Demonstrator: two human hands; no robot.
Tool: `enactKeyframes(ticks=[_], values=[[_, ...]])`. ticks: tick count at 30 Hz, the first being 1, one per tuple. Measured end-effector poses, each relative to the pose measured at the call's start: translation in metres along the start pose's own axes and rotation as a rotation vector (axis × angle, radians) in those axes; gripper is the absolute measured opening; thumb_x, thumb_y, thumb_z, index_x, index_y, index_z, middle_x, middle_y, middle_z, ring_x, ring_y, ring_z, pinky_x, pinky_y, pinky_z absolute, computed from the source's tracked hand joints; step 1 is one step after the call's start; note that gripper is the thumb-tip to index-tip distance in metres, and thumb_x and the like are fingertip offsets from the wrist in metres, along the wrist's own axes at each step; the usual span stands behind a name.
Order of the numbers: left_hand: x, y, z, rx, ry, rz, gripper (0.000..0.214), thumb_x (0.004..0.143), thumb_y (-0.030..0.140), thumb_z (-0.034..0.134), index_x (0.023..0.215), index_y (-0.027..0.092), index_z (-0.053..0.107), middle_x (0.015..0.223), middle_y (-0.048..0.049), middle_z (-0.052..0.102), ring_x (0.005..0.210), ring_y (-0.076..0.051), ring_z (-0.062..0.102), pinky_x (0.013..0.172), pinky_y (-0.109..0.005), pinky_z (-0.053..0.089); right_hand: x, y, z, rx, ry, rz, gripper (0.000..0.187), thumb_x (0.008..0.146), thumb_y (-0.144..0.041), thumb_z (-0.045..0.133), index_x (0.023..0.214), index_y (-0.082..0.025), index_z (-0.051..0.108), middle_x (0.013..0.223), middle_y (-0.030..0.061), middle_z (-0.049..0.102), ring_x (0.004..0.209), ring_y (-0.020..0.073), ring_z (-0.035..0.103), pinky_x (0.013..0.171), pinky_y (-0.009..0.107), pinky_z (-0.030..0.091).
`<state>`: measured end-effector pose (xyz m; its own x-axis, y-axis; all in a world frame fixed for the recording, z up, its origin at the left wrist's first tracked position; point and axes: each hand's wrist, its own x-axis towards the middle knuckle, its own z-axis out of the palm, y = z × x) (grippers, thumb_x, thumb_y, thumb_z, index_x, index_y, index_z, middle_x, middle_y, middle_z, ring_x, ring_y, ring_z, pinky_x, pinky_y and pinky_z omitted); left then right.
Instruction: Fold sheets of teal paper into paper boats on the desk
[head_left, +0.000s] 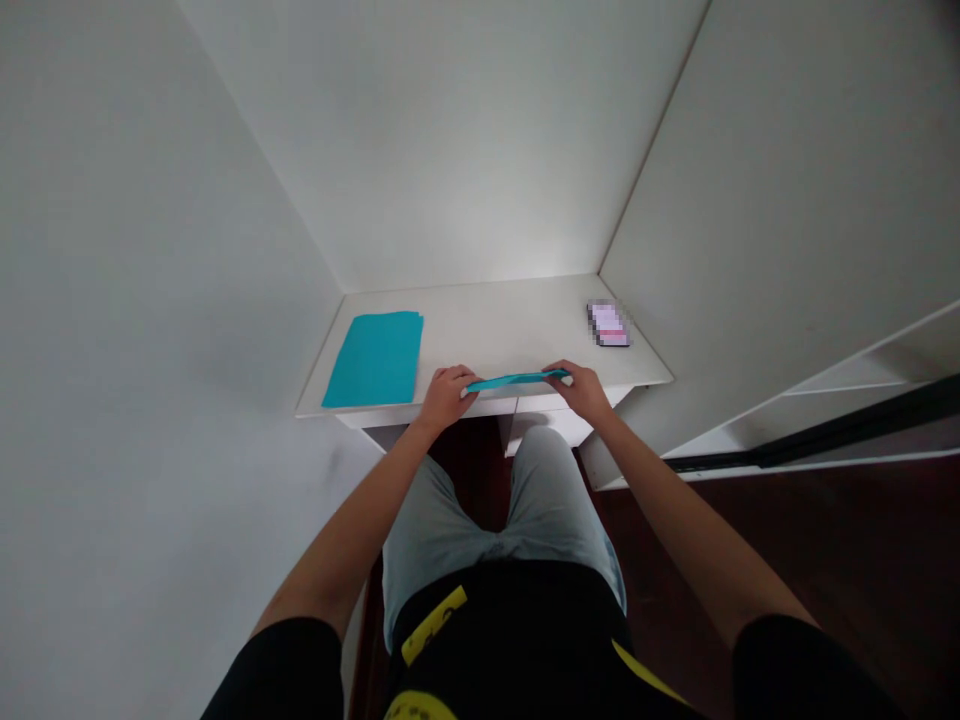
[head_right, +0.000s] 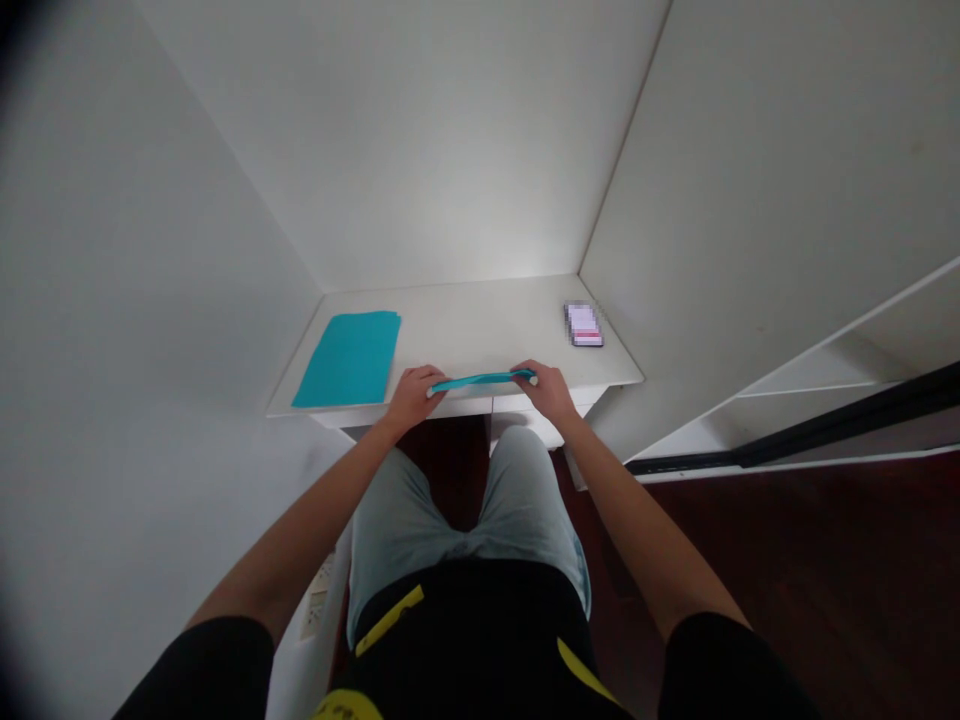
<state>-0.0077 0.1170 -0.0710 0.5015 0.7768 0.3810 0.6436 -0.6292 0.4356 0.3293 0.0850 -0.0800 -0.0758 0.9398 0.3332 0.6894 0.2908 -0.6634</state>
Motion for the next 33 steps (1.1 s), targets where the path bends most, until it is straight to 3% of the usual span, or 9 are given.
enactKeyframes(ticks=[4,7,9,11,14,16,19,26,33], values=[[0.023,-0.007,-0.001,-0.3,0.074,-0.246,0.019,0.102,0.038,0.068,0.104,0.021,0.076,0.1,-0.0045,0.08,0.089,-0.02,0.072,0.084,-0.033,0.056,0.035,0.009,0.002,0.256,0.047,0.094,0.051,0.096,-0.062,0.068,0.129,-0.024,0.067,0.107,0.0077,0.083,0.09,0.0268,0.077,0.085,0.044,0.064],[0.031,-0.012,0.008,-0.4,0.105,-0.417,0.028,0.098,0.037,0.072,0.12,0.021,0.068,0.095,-0.0019,0.08,0.082,-0.018,0.072,0.077,-0.03,0.054,0.051,0.007,0.007,0.114,0.052,0.16,0.065,0.097,-0.058,0.067,0.149,-0.021,0.055,0.108,0.0102,0.081,0.092,0.0298,0.075,0.087,0.049,0.063],[0.03,-0.015,0.015,-0.333,0.105,-0.485,0.044,0.094,0.036,0.076,0.134,0.021,0.062,0.089,0.0002,0.077,0.079,-0.019,0.072,0.075,-0.03,0.052,0.053,-0.001,0.013,-0.085,0.105,0.162,0.074,0.096,-0.052,0.068,0.158,-0.016,0.049,0.121,0.0168,0.078,0.108,0.0362,0.073,0.097,0.055,0.06],[0.026,-0.017,0.022,-0.22,0.081,-0.535,0.06,0.091,0.035,0.078,0.145,0.02,0.055,0.084,0.0011,0.075,0.08,-0.021,0.073,0.074,-0.031,0.051,0.048,-0.014,0.022,-0.264,0.117,0.09,0.076,0.098,-0.048,0.066,0.163,-0.015,0.048,0.139,0.0225,0.07,0.126,0.0424,0.065,0.107,0.061,0.054],[0.022,-0.02,0.029,-0.097,0.025,-0.591,0.074,0.089,0.034,0.079,0.154,0.018,0.048,0.086,-0.0009,0.076,0.087,-0.025,0.076,0.075,-0.033,0.05,0.036,-0.034,0.041,-0.351,-0.094,-0.13,0.061,0.107,-0.046,0.054,0.163,-0.023,0.053,0.156,0.0178,0.063,0.14,0.0399,0.059,0.116,0.058,0.049],[0.021,-0.022,0.032,-0.059,-0.002,-0.606,0.077,0.089,0.035,0.08,0.156,0.016,0.047,0.089,-0.0028,0.077,0.09,-0.027,0.076,0.075,-0.034,0.05,0.028,-0.042,0.055,-0.36,-0.242,-0.245,0.055,0.111,-0.046,0.048,0.162,-0.027,0.055,0.164,0.0119,0.058,0.148,0.0355,0.055,0.122,0.055,0.045],[0.018,-0.027,0.031,-0.111,-0.035,-0.56,0.08,0.085,0.036,0.084,0.154,0.017,0.049,0.094,-0.0032,0.077,0.087,-0.024,0.075,0.075,-0.033,0.051,0.023,-0.043,0.073,-0.379,-0.336,-0.265,0.052,0.113,-0.048,0.045,0.16,-0.028,0.059,0.169,0.009,0.054,0.154,0.0333,0.051,0.127,0.054,0.041],[0.003,-0.036,0.025,-0.445,-0.008,-0.415,0.057,0.082,0.019,0.076,0.136,0.023,0.056,0.094,0.0029,0.073,0.071,-0.011,0.063,0.07,-0.025,0.05,0.024,-0.034,0.079,-0.391,-0.335,-0.238,0.05,0.113,-0.052,0.043,0.155,-0.032,0.063,0.167,0.0072,0.058,0.15,0.0351,0.054,0.122,0.058,0.044],[0.008,-0.026,0.027,-0.339,0.054,-0.481,0.034,0.089,0.02,0.074,0.12,0.024,0.065,0.098,0.0006,0.078,0.073,-0.014,0.066,0.074,-0.029,0.054,0.018,-0.043,0.079,-0.432,-0.307,-0.216,0.053,0.113,-0.057,0.042,0.157,-0.036,0.063,0.166,0.006,0.059,0.145,0.0376,0.056,0.114,0.058,0.047]])
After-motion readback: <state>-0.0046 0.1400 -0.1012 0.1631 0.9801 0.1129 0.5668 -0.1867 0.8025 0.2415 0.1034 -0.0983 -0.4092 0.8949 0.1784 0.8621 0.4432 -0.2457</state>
